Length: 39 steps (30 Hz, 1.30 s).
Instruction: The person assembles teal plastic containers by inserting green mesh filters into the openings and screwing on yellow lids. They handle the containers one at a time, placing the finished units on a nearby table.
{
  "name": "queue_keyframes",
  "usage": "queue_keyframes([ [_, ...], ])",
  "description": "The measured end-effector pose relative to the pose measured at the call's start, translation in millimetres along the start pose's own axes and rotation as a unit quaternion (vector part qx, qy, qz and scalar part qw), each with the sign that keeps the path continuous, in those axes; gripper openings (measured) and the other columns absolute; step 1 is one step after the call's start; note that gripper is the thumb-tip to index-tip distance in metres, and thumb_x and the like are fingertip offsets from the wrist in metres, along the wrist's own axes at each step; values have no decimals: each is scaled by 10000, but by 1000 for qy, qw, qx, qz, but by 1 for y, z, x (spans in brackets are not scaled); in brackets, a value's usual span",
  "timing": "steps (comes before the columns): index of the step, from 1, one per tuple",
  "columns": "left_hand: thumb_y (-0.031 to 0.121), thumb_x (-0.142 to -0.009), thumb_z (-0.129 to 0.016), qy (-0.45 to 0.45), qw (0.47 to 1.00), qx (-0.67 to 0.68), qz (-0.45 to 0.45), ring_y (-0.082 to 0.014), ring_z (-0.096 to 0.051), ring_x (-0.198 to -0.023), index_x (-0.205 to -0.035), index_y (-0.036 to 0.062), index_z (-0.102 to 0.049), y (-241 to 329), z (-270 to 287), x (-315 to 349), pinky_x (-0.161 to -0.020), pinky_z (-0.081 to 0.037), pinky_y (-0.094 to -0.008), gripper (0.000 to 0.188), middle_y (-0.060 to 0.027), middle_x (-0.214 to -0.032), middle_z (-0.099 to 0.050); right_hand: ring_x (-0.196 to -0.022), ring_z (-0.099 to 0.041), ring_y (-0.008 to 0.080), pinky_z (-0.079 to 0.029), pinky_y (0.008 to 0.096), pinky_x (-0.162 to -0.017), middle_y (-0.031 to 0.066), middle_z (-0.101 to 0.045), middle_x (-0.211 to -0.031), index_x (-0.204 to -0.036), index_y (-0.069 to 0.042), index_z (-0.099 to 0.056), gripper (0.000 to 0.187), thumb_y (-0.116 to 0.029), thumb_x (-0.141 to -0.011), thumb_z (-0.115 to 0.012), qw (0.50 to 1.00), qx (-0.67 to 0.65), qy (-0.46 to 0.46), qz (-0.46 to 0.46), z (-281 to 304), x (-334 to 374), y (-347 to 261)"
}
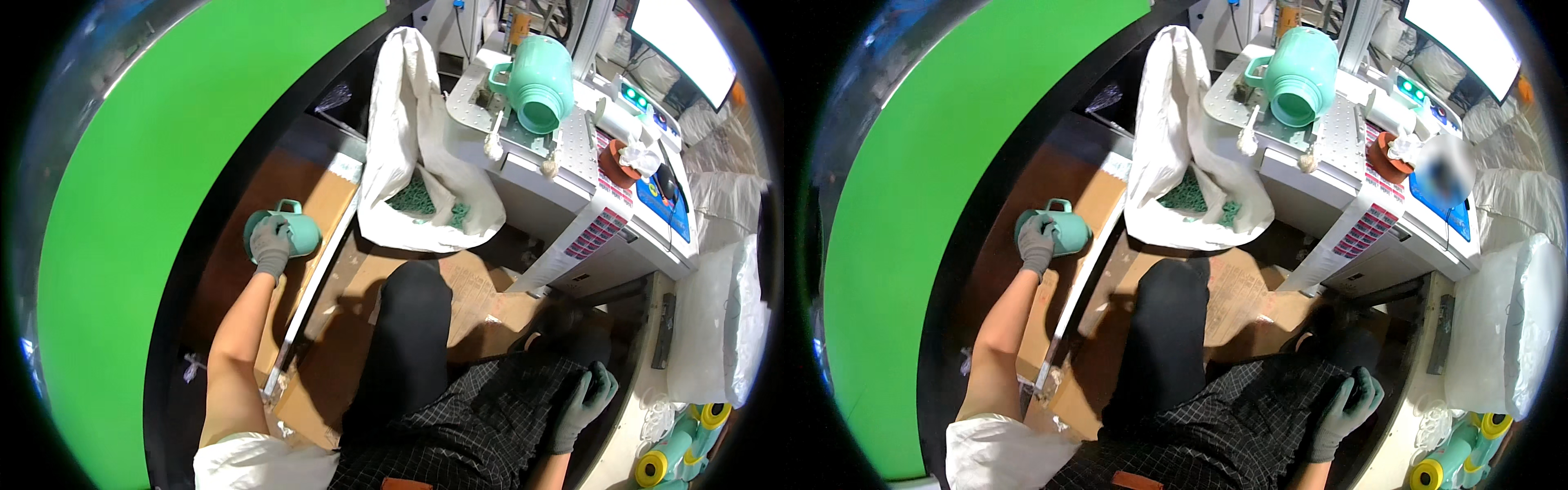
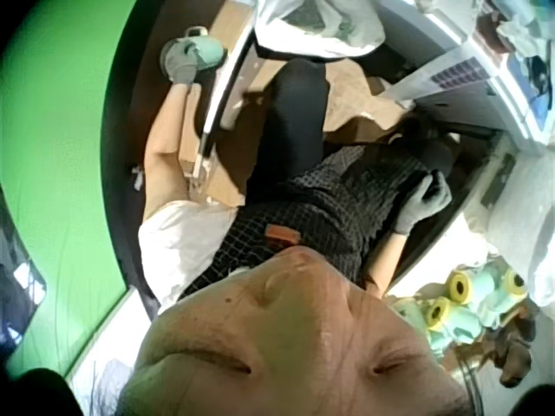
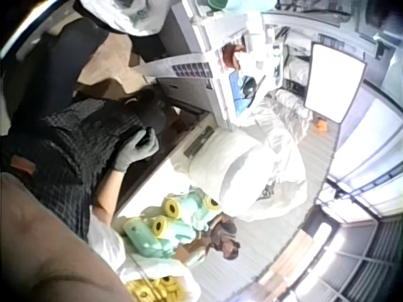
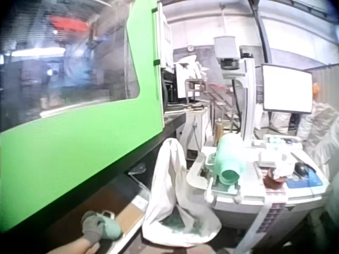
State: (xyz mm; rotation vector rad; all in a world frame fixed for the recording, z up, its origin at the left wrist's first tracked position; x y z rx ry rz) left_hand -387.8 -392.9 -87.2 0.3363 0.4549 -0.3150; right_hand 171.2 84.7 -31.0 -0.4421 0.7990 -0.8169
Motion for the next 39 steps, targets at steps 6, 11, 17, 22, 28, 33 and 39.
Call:
queue_keyframes([
  [6,-37,-882,-660,141,932,330,45,-211,-633,-944,-993,42,-690,67,137,92,-870,-509,-341,139,-67,-1012,-660,-1154,-578,297,-449,411,-1047,153,-592,-1225,-1229,10,-647,262,-62,-977,-634,996,-25,43,78,9,9,-57],
  [11,-52,-940,-602,107,788,596,109,-148,-603,-1052,-1165,49,-621,148,202,123,-938,-497,-291,247,-42,-1155,-618,-1329,-522,252,-416,388,-1132,148,-542,-1429,-1488,-1,-488,698,-109,-847,-744,878,-422,-194,-121,-45,19,-128],
  [17,42,-1003,-526,-182,577,783,149,-242,-629,-1130,-1198,73,-548,255,193,132,-1002,-543,-416,199,-121,-1235,-605,-1555,-237,322,-287,500,-1232,170,-121,-1718,-1669,-56,-28,1473,-483,-629,-980,800,-572,-177,-21,-27,7,-152],
  [22,91,-915,-704,-285,799,524,74,-224,-561,-1183,-1365,31,-525,256,147,179,-1009,-494,-388,488,-148,-1372,-513,-1228,-579,252,-512,399,-1046,191,-512,-1432,-1531,26,-360,1072,-224,-670,-949,871,-470,-38,-136,23,14,-125],
  [28,372,-624,-965,-288,778,409,-381,-407,-506,-1364,-1494,15,-410,404,232,187,-1150,-411,-500,1092,-226,-1434,-509,-1203,-578,309,-486,435,-1034,176,-546,-1346,-1452,29,-461,899,-198,-689,-878,941,-304,-130,68,33,43,-154],
  [33,366,-646,-934,-305,708,459,-442,-372,-653,-1143,-1482,-3,-392,448,187,212,-958,-507,-510,1062,-171,-1274,-639,-1117,-610,300,-483,422,-1011,194,-613,-1239,-1250,29,-611,453,-21,-800,-621,930,-348,-104,57,58,36,-134],
  [39,506,-641,-924,-366,676,401,-499,-276,-652,-1153,-1518,29,-432,499,180,241,-970,-492,-429,1112,-153,-1238,-642,-975,-656,253,-549,388,-809,63,-673,-1133,-1076,-113,-698,251,-197,-842,-739,913,84,-364,163,93,26,-146],
])
Point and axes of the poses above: each hand's wrist, its own x-axis away from the middle knuckle, its own z-axis out of the back of the hand, y = z × x, the point moved 7 cm from there along -x, towards the middle knuckle
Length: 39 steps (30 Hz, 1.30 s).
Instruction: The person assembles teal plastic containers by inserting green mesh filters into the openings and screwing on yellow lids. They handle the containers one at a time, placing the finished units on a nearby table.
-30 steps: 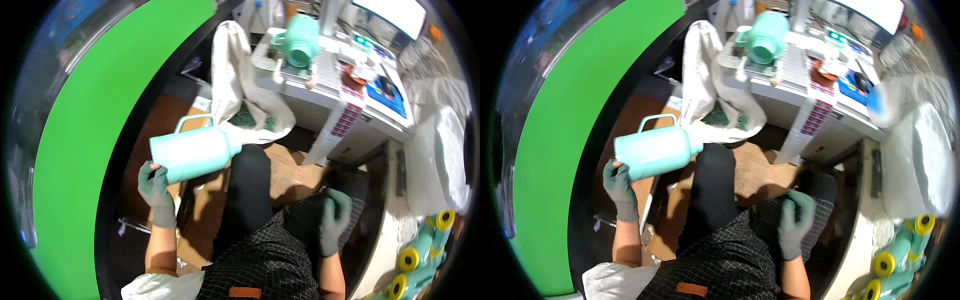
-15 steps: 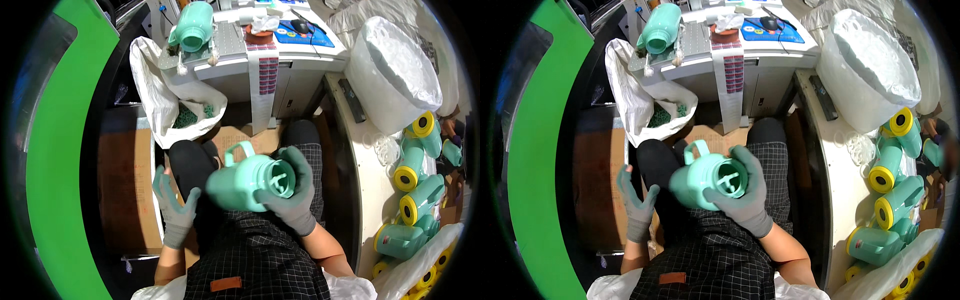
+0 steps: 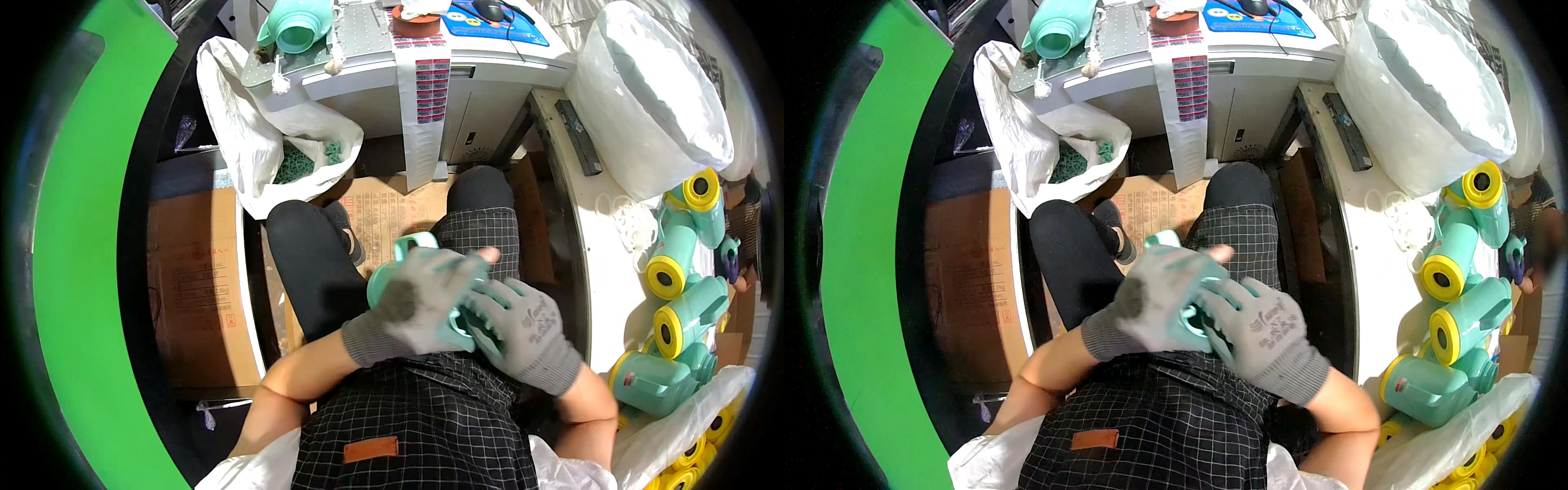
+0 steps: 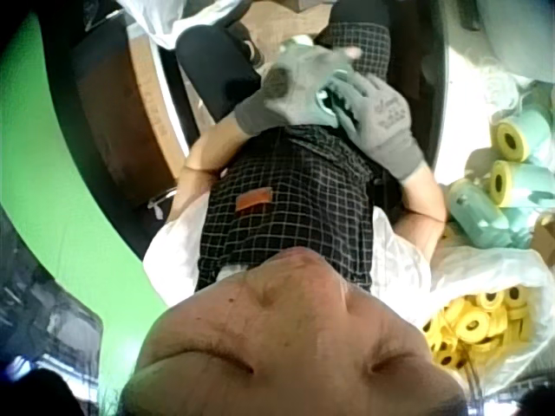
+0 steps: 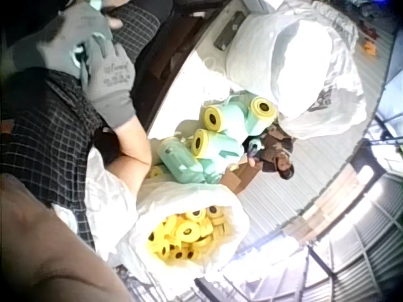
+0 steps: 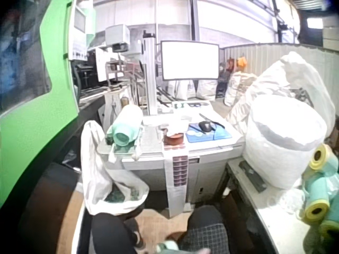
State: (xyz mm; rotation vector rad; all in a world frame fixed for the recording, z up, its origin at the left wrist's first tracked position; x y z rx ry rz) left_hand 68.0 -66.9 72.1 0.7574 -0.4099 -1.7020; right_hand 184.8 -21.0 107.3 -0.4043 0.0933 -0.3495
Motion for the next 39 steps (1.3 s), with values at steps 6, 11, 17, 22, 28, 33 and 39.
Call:
queue_keyframes([
  [6,555,-659,-892,-259,959,-88,-75,-266,-628,-1061,-1546,54,-377,30,-36,-33,-924,-481,-420,1141,-119,-1126,-610,-729,-705,290,-558,422,-684,119,-686,-785,-948,-65,-714,236,-283,-860,-723,971,24,-235,-35,-28,23,21],
  [11,567,-659,-877,-94,993,-51,-57,-279,-648,-1000,-1454,68,-488,0,-9,-11,-891,-498,-432,1016,-137,-1080,-621,-654,-619,295,-484,427,-618,90,-615,-760,-917,-97,-681,174,-256,-858,-715,997,0,57,43,-18,29,6],
  [17,509,-681,-908,0,995,92,30,-260,-637,-1100,-1396,36,-580,-32,95,30,-1005,-456,-406,918,-84,-1208,-676,-992,-660,215,-540,319,-796,153,-679,-1156,-1209,25,-654,306,-111,-935,-646,832,-193,512,-94,35,71,67],
  [22,603,-697,-867,-17,1000,19,4,-257,-638,-1158,-1393,166,-639,-1,65,62,-997,-504,-458,852,-54,-1211,-681,-1115,-664,291,-545,374,-948,178,-670,-1237,-1257,-30,-690,419,-189,-883,-795,887,-198,411,68,-7,-157,3],
  [28,593,-682,-866,0,1000,15,13,-261,-651,-1139,-1333,183,-671,-7,70,64,-949,-537,-473,794,-55,-1189,-694,-1229,-592,408,-502,459,-1039,267,-483,-1430,-1486,7,-428,770,-275,-861,-779,889,-349,294,-43,-77,-296,7],
  [33,532,-638,-926,-22,999,-3,48,-329,-661,-1129,-1279,153,-665,-12,75,63,-987,-497,-465,790,-91,-1173,-728,-1236,-585,383,-496,462,-1024,233,-537,-1400,-1407,-49,-535,619,-193,-862,-791,903,-254,347,16,-80,-185,40],
  [39,199,-370,-994,31,967,195,159,-215,-638,-1016,-1238,85,-576,-66,83,60,-881,-527,-342,970,-83,-1119,-616,-975,-694,271,-552,360,-848,139,-710,-1079,-975,-8,-733,113,-111,-928,-724,857,-178,439,-203,-63,27,161],
])
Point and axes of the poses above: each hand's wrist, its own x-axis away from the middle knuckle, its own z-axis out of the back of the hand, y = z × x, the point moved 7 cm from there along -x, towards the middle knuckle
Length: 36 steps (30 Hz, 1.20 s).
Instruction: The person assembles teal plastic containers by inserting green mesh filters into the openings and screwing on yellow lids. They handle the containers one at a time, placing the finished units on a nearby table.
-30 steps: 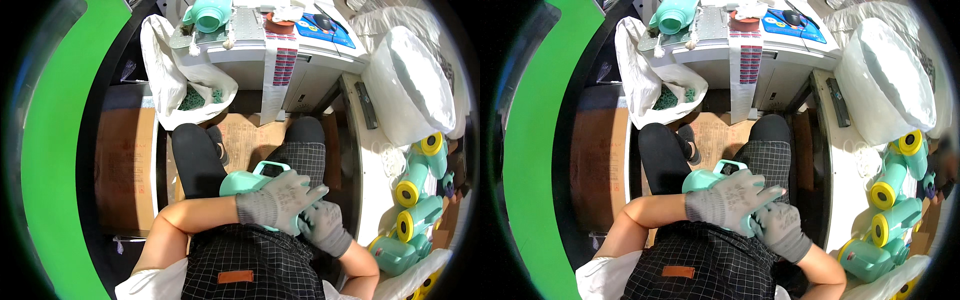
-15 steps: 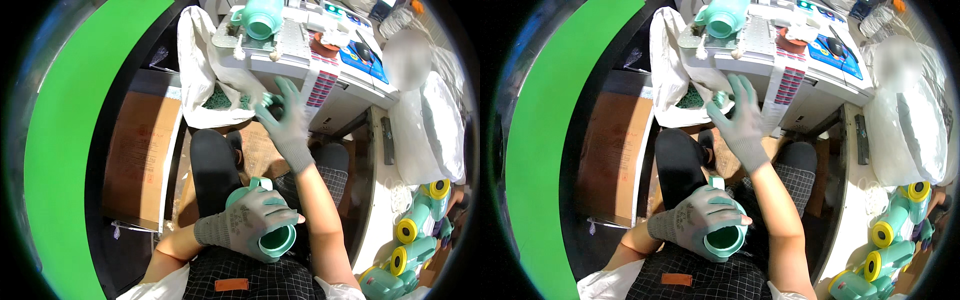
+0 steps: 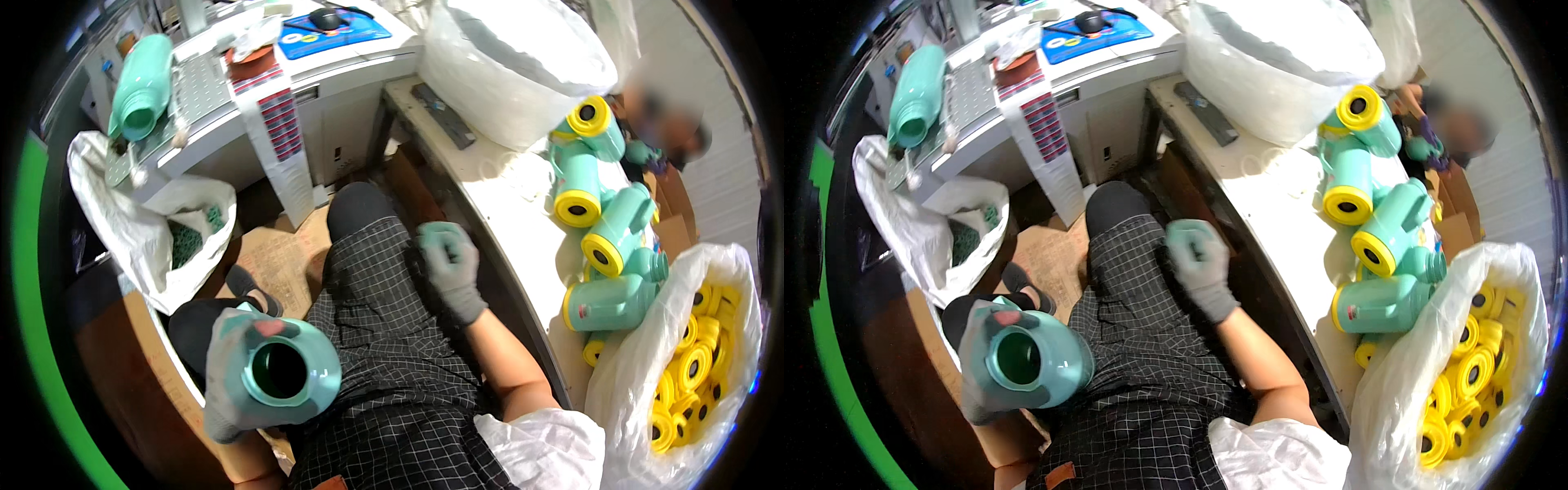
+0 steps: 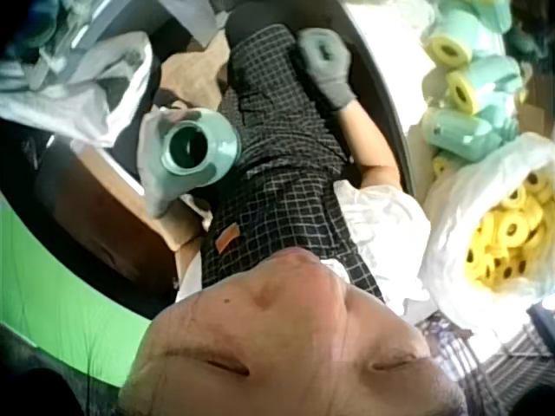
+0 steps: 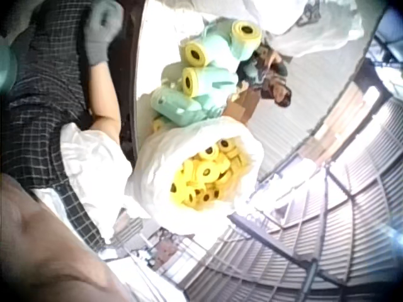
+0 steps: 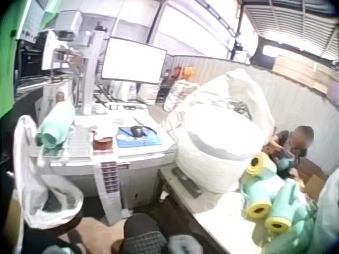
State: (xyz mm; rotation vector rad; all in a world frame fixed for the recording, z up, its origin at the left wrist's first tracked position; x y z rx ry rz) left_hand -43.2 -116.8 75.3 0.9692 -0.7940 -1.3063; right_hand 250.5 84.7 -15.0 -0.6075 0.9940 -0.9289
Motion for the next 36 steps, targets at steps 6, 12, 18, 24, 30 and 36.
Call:
queue_keyframes([
  [6,124,-438,-926,-89,982,-83,-142,-236,-612,-1040,-1299,108,-609,35,-50,-42,-922,-486,-379,918,-60,-1108,-685,-867,-707,242,-564,346,-819,136,-695,-1124,-1142,-43,-719,225,-188,-970,-703,973,151,124,-120,119,4,91],
  [12,150,-461,-933,-71,983,-86,-144,-269,-611,-1058,-1272,115,-627,38,-56,-46,-924,-494,-387,868,-78,-1130,-652,-993,-664,402,-545,481,-856,190,-651,-1163,-1133,-95,-685,225,-192,-936,-637,918,370,127,-66,92,-84,135],
  [18,327,-587,-993,20,976,-169,-140,-357,-577,-1071,-1407,91,-570,37,-45,-41,-928,-504,-476,953,-147,-1179,-591,-697,-651,178,-543,313,-667,93,-686,-880,-1208,-19,-603,237,-117,-992,-606,988,-51,55,-135,31,-64,100],
  [24,303,-639,-966,46,945,-216,-242,-338,-646,-1096,-1286,126,-628,55,-52,-26,-840,-564,-460,750,-133,-1259,-593,-519,-530,78,-424,218,-487,53,-659,-773,-1529,21,-398,596,-154,-989,-580,694,-482,-438,-309,-69,1,-113],
  [30,310,-641,-936,85,939,-210,-259,-348,-679,-1023,-918,153,-698,39,-43,-8,-748,-591,-467,398,-85,-1107,-638,-732,-671,123,-551,273,-663,48,-705,-875,-1366,22,-580,537,-136,-890,-770,913,-314,-251,-73,-64,2,-134],
  [36,351,-628,-917,77,940,-206,-262,-339,-657,-1040,-863,150,-691,42,-42,-7,-757,-583,-429,383,-64,-1082,-636,-872,-693,180,-559,345,-772,50,-699,-1129,-996,-152,-733,250,-328,-834,-802,875,8,-335,350,-45,19,-190],
])
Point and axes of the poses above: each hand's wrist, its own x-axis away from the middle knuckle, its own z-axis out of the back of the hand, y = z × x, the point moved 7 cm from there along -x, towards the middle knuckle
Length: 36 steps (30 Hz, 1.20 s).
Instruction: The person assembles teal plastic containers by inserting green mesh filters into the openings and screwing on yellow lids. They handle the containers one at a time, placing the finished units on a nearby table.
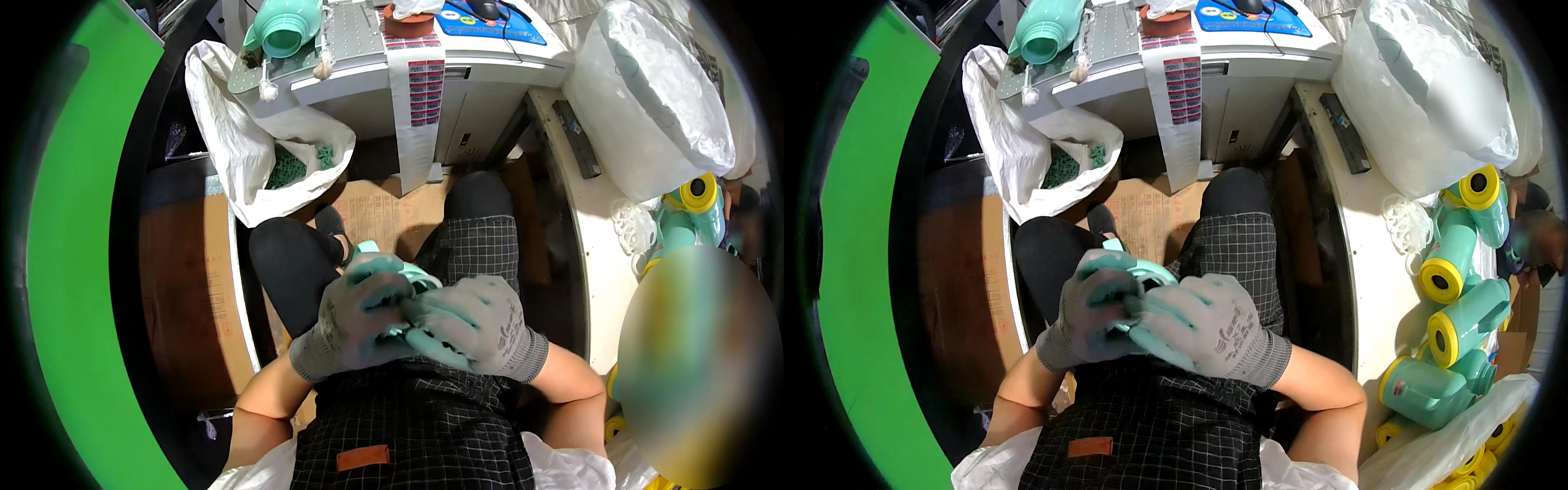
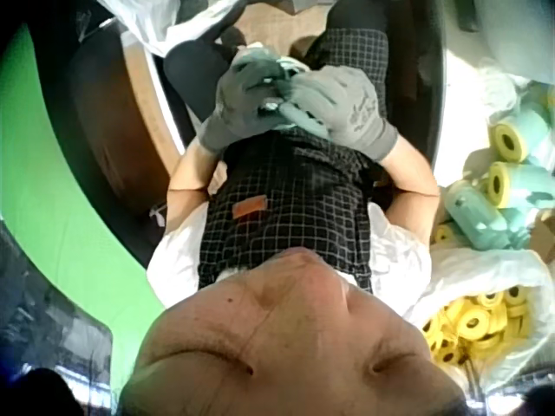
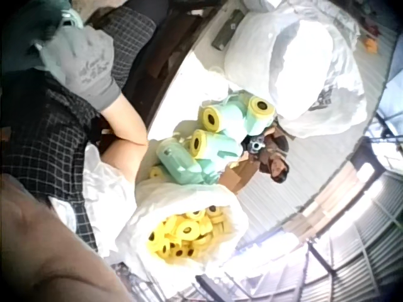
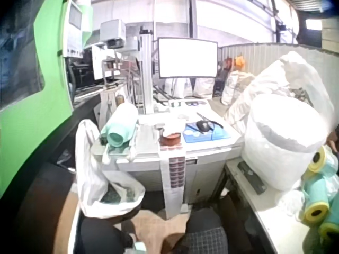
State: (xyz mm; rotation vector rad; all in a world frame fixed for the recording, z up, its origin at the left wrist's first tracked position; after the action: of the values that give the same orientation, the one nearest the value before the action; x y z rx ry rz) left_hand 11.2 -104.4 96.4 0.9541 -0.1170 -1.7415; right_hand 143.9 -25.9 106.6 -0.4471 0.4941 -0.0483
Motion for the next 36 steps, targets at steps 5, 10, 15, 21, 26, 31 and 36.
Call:
queue_keyframes([
  [5,366,-614,-906,-45,999,3,-5,-343,-641,-1056,-834,141,-700,-1,0,-5,-752,-567,-437,376,-64,-1047,-633,-1051,-663,233,-546,414,-909,75,-659,-1222,-1052,-126,-727,366,-439,-864,-747,996,64,12,59,0,-1,0],
  [10,405,-655,-895,-98,994,6,57,-352,-636,-1093,-885,141,-721,-9,-1,1,-822,-571,-473,392,-78,-1034,-626,-1032,-637,276,-514,433,-920,73,-646,-1191,-1076,-97,-708,507,-535,-824,-760,999,6,-38,17,-3,-7,2],
  [15,428,-715,-867,-106,993,-50,-11,-324,-642,-1077,-955,140,-734,-2,-1,-7,-897,-542,-527,397,-77,-1020,-653,-892,-588,249,-449,402,-741,49,-606,-1089,-1002,-116,-673,434,-474,-793,-800,989,-84,-119,-37,-17,0,7],
  [21,332,-786,-808,-111,971,-211,29,-301,-650,-999,-1071,70,-723,17,11,-31,-932,-514,-503,397,-82,-1000,-684,-902,-593,244,-442,401,-723,69,-592,-1045,-1010,-117,-651,394,-395,-791,-825,998,-40,-20,-41,-29,2,4],
  [26,267,-791,-750,-245,933,-245,95,-285,-636,-912,-1067,65,-699,15,11,-39,-908,-484,-429,345,-71,-910,-644,-790,-573,229,-423,392,-676,78,-623,-1048,-968,-116,-640,402,-358,-742,-868,998,-2,66,8,-25,3,-5],
  [31,262,-744,-772,-282,905,-316,25,-267,-600,-978,-921,103,-720,4,-1,-56,-865,-504,-402,244,-69,-978,-619,-774,-581,223,-445,386,-651,70,-656,-1048,-871,-121,-683,317,-353,-747,-860,999,0,37,-14,-29,2,-4],
  [36,224,-700,-809,-379,905,-194,6,-264,-597,-1003,-848,128,-714,1,-9,-65,-826,-533,-397,200,-65,-986,-600,-762,-590,225,-455,381,-643,48,-663,-979,-842,-123,-700,282,-344,-752,-851,999,-31,28,-16,-28,11,-4],
])
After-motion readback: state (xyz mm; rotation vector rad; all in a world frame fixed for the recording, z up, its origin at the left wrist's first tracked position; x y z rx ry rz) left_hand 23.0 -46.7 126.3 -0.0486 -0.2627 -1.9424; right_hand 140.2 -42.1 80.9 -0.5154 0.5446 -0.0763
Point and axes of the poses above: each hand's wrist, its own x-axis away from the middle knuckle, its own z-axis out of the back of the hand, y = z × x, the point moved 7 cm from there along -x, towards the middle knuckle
